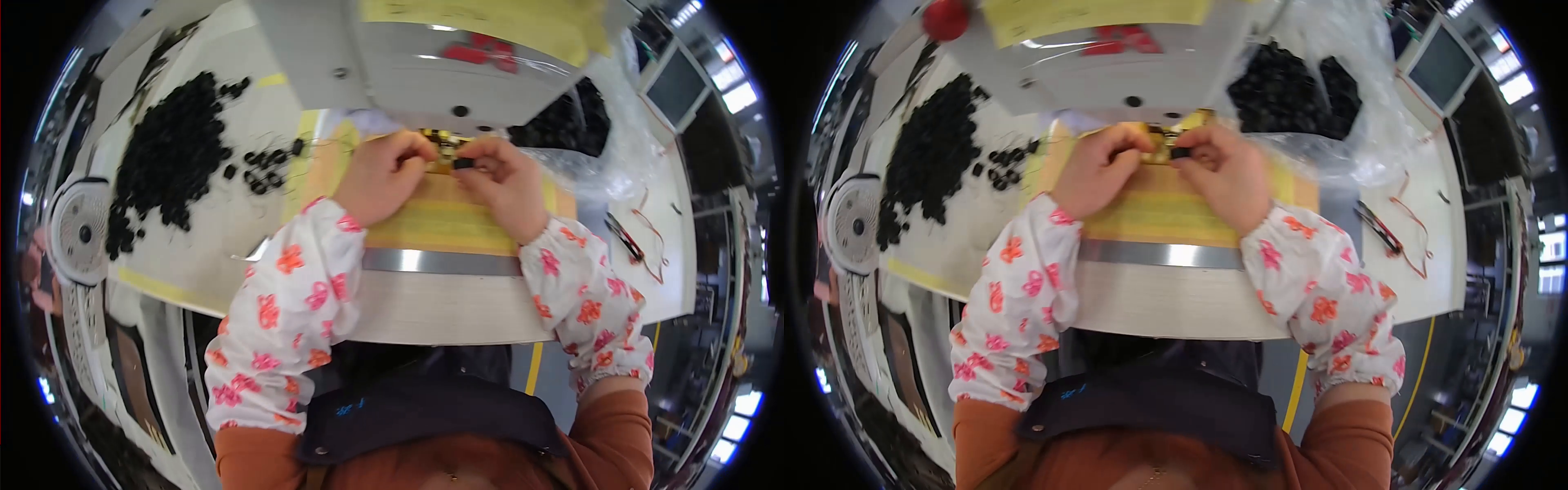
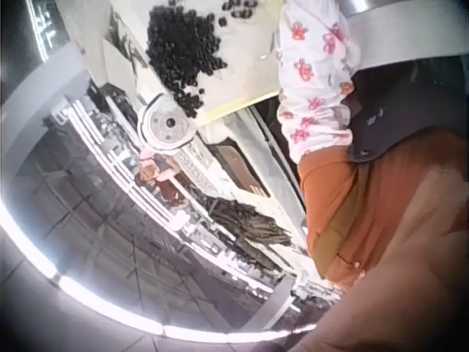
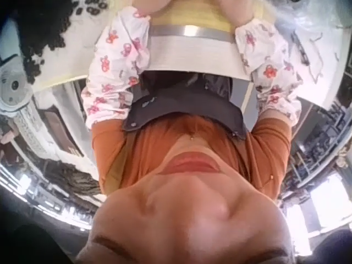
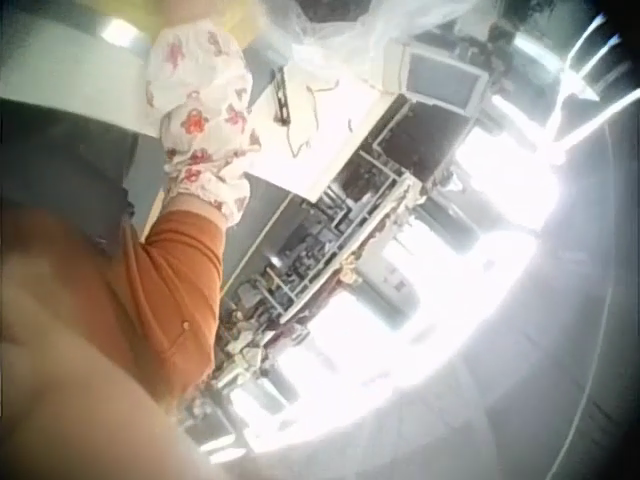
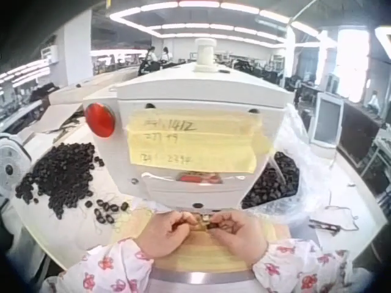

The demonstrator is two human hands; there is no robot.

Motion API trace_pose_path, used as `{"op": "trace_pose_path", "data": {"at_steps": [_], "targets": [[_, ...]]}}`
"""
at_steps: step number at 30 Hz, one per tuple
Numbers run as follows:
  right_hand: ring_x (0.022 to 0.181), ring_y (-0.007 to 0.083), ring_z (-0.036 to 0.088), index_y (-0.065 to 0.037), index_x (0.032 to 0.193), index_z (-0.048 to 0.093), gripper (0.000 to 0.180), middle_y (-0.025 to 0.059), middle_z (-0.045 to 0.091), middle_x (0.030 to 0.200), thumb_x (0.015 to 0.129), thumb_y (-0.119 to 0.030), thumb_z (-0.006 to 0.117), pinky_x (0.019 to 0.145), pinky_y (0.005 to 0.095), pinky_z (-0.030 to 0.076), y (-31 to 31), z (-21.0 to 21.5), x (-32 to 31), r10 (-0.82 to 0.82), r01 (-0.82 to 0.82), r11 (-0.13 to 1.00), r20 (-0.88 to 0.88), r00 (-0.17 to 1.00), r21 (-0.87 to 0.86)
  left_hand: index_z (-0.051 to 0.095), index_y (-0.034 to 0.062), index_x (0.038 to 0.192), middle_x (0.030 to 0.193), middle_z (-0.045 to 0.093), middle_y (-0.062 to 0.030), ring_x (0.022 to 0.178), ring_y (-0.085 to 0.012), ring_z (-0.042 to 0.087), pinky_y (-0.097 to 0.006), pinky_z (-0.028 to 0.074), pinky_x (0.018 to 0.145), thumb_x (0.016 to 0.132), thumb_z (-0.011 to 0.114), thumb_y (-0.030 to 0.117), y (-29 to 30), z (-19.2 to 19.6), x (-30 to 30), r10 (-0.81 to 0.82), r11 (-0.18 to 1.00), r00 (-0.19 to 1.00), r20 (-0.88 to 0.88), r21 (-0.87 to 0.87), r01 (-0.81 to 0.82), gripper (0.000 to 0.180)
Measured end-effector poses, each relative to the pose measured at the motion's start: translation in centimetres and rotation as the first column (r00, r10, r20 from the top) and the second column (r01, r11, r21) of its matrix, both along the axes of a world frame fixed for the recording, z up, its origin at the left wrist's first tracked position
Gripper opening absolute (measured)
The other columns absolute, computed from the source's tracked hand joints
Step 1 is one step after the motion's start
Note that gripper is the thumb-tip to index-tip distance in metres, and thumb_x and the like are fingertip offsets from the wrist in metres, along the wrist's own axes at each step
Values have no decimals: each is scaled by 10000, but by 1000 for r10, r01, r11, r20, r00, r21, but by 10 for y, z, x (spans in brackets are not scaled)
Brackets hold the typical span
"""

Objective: Attaching plastic hardware components to a leather strap using an industrial sewing machine.

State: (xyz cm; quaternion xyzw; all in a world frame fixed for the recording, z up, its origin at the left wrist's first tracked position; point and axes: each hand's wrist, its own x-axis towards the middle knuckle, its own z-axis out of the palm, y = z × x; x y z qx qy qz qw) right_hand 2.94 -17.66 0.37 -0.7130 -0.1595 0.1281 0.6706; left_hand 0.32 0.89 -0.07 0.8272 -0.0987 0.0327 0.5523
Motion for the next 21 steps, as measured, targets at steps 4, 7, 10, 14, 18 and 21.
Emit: {"op": "trace_pose_path", "data": {"at_steps": [4,7,10,14,18,21], "targets": [[712,70,572,29,927,528,202,48,594,794,740,44,605,610,186,460,-6,5,-5,-7,7,995,-2,1000,96,558,4,866,726,524,29,630,-39,432,-184,372,582,771,463,38,-6,13,-3,-75,997,991,-115,-38,71,139],[721,75,574,31,931,524,210,50,596,806,737,47,604,622,190,463,-8,4,-6,-20,19,994,7,1000,106,569,6,871,727,517,37,632,-34,421,-181,366,582,774,482,57,-8,14,-1,-89,996,991,-103,-19,87,140],[724,81,576,29,926,529,205,52,597,807,735,44,604,634,195,466,-1,5,-6,0,-3,995,30,1000,100,584,7,870,710,525,34,630,-34,434,-186,375,577,786,521,97,-4,16,-6,-67,998,992,-110,-8,67,138],[743,94,580,-1,925,547,192,55,596,827,742,13,605,662,216,479,4,-5,-8,28,-20,998,128,991,-68,634,46,803,644,606,-78,598,-183,599,-296,455,555,715,626,311,-5,-2,-6,12,995,999,31,99,-15,279],[773,127,583,26,1014,485,251,78,568,920,779,92,426,672,226,488,-11,-3,-5,98,-98,994,-4,995,-39,597,59,768,645,577,-72,594,-207,571,-308,434,543,634,673,308,-12,3,-10,13,999,990,140,43,-19,293],[572,89,527,10,1051,420,281,81,575,891,775,66,419,483,184,409,-13,11,-6,83,-89,994,-91,992,-65,603,94,783,616,562,-51,583,-199,573,-316,413,512,584,678,307,-22,11,-9,-88,995,990,107,62,81,301]]}}
